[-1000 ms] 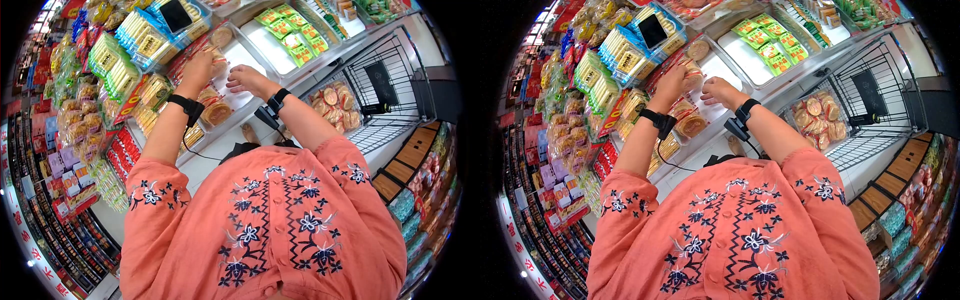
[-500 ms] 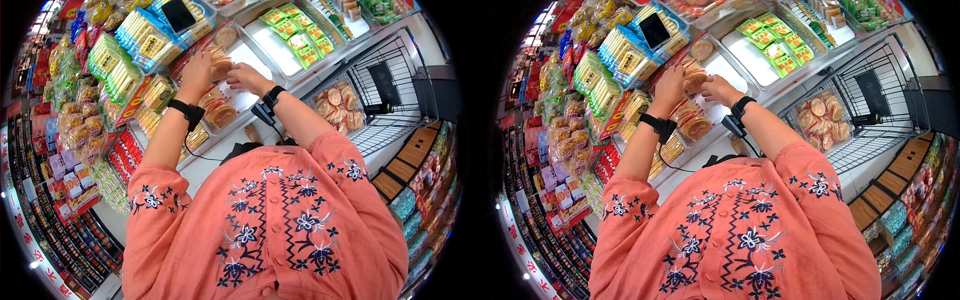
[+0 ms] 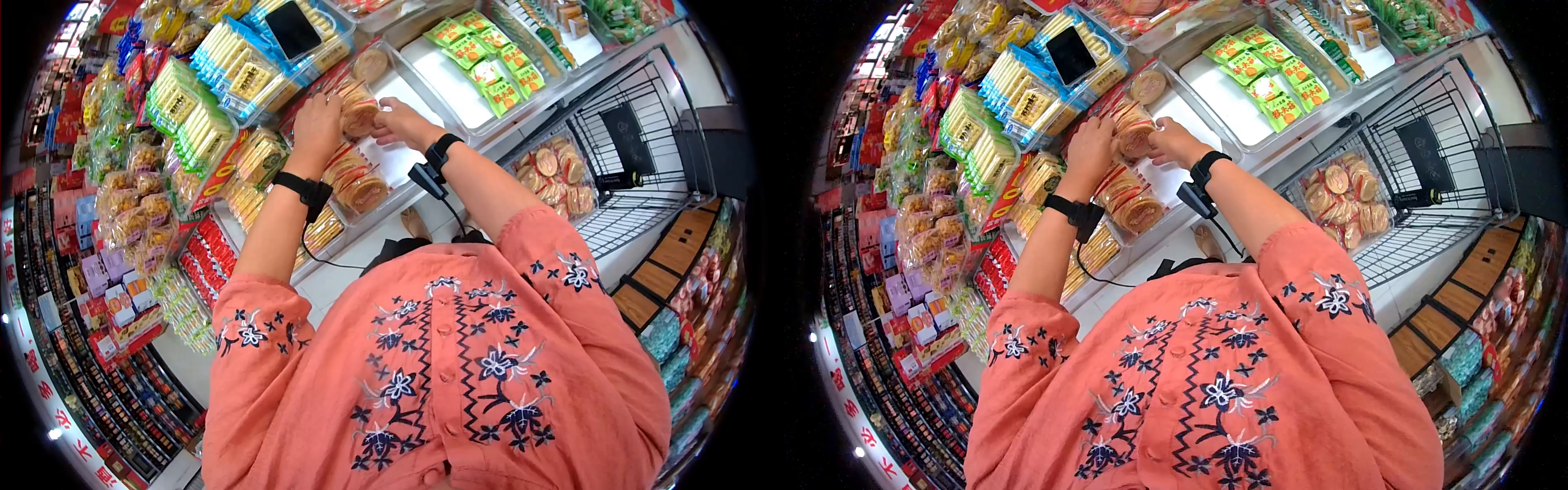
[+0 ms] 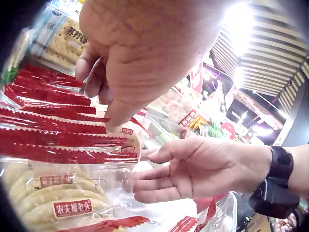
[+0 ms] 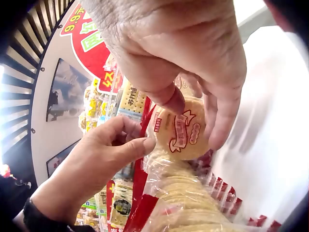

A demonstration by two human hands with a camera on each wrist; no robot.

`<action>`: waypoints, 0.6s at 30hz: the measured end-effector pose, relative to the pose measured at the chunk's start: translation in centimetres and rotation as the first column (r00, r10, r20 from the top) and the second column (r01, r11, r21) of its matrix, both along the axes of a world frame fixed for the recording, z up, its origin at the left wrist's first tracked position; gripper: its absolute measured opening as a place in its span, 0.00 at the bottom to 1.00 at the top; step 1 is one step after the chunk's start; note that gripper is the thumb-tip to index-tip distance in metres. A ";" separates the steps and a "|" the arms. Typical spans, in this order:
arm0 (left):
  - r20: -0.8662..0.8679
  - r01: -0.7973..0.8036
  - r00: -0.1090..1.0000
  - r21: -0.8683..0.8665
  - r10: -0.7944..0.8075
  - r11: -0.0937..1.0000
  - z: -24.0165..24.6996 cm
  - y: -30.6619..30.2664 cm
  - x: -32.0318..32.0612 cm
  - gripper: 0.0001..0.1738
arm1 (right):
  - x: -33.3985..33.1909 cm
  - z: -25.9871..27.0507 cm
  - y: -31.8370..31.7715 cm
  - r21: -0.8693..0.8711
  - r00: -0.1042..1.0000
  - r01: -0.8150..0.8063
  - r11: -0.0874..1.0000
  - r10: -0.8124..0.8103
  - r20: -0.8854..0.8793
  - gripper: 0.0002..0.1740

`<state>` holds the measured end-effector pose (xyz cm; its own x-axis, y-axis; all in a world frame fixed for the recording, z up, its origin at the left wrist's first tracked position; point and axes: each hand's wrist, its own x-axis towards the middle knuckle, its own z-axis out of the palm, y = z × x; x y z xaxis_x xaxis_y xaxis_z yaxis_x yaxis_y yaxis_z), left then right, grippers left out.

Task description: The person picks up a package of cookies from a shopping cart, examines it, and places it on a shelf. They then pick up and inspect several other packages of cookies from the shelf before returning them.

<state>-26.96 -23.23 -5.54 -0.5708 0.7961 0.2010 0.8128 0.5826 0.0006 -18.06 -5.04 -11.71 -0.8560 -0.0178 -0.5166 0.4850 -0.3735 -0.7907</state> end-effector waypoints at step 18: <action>0.074 -0.087 0.994 0.037 0.084 0.996 1.3 -0.3 0.7 0.18 | 1.1 0.6 0.0 -0.038 0.999 -0.038 0.999 0.037 -0.018 0.41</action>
<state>-26.23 -23.51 -4.27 -0.6506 0.7360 0.1871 0.7570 0.6481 0.0826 -17.00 -5.06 -11.12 -0.8631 -0.0693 -0.5003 0.4857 -0.3854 -0.7846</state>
